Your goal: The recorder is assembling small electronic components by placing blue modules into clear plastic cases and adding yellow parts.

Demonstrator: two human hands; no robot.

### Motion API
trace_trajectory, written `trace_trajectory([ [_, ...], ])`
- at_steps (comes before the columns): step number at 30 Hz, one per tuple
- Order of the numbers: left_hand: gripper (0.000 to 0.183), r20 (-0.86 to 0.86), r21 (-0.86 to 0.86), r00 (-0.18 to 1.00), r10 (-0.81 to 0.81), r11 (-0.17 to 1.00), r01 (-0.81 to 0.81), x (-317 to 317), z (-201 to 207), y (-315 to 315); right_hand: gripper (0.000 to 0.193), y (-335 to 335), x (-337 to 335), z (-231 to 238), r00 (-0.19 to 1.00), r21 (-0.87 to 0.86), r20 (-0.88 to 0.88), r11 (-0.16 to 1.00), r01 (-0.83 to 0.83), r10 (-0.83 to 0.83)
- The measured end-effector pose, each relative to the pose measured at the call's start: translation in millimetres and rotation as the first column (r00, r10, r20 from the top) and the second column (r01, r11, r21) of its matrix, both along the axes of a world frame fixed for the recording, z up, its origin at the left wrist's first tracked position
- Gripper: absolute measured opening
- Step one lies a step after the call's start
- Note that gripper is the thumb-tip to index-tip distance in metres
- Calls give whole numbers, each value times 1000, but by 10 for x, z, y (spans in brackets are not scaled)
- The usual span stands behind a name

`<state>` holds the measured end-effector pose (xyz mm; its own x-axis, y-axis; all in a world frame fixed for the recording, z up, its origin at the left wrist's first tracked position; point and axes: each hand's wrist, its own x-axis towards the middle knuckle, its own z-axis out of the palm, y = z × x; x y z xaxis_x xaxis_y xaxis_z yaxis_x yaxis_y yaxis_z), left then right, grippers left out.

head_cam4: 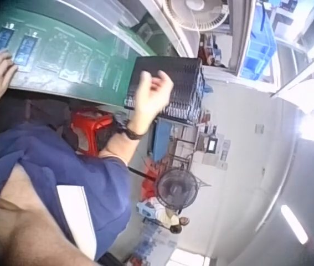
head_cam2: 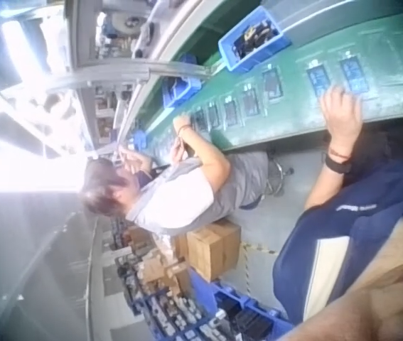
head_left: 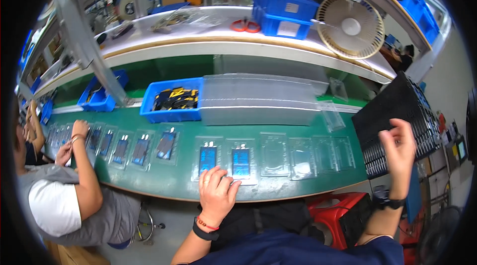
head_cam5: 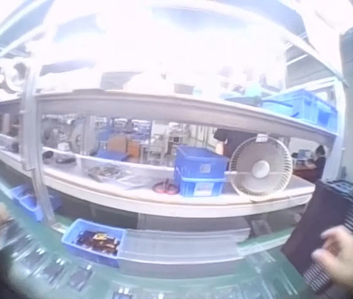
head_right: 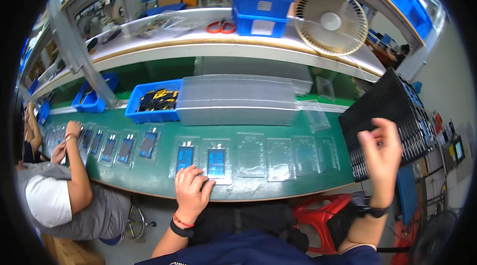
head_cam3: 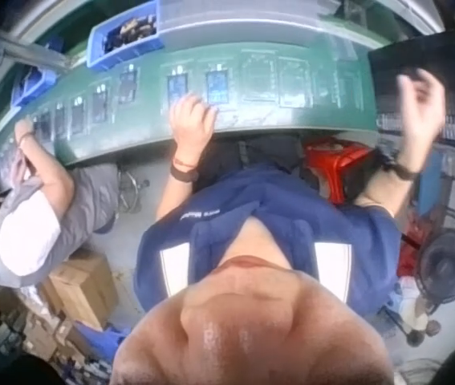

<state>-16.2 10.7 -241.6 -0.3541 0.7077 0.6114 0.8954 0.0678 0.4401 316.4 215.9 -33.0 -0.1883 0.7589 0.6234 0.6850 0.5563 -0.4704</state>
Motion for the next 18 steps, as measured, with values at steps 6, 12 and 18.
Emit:
trace_trajectory([
  [6, 19, -31, 27, 999, -29, 999, 30, -4, -53, 54, 29, 475, 1422, 887, 886, 247, 277, 918, 309, -373],
  [12, 17, -50, 83, 998, -42, 995, 46, 16, -28, 36, 36, 662, 1825, 1062, 814, -27, 486, 926, 378, -318],
  [18, 19, -24, -16, 999, -26, 1000, 26, -29, 6, -2, 42, 1225, 1903, 1133, 865, -229, 491, 942, 245, -106],
])
